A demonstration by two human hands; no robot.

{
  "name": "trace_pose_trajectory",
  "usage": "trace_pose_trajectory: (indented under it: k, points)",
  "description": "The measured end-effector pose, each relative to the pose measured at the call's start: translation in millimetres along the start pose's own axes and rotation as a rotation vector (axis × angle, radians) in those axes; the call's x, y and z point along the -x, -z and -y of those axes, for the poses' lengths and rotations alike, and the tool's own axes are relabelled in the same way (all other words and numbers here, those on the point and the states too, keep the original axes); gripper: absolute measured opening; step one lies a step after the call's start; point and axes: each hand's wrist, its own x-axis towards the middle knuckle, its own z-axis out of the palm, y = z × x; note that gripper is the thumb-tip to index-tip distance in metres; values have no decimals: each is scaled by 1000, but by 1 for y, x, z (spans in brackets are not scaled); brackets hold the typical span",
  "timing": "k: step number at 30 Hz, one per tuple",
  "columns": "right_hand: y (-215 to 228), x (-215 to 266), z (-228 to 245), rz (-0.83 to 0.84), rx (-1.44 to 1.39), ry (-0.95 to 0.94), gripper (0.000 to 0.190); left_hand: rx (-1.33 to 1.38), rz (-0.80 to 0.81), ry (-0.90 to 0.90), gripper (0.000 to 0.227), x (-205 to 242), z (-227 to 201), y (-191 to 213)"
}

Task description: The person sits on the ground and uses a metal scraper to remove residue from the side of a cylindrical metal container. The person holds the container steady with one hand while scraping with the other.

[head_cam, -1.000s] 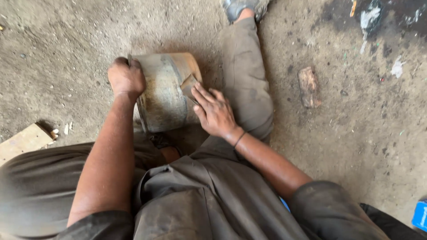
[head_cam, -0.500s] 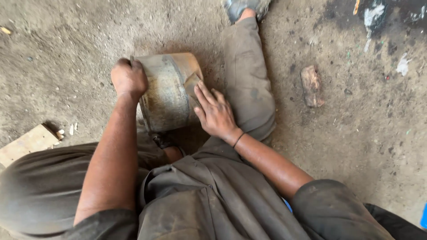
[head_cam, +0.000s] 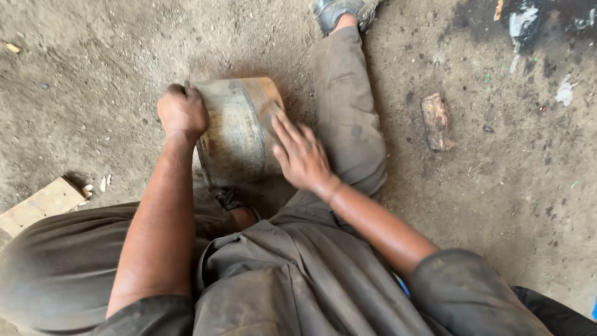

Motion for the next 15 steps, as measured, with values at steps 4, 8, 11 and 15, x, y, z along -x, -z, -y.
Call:
trace_pose_trajectory:
  k: [4, 8, 11, 15]
  points:
    - [-3, -12, -3, -79, -4, 46, 64, -96, 84, 22, 38, -2, -4, 1]
    - [4, -117, -18, 212, -143, -187, 66, -39, 36, 17, 37, 6, -9, 9]
    - [8, -117, -18, 204, -207, -204, 67, 29, 51, 68, 35, 9, -10, 11]
    - [-5, -14, -1, -67, -57, 24, 66, 83, 0, 17, 34, 6, -6, 9]
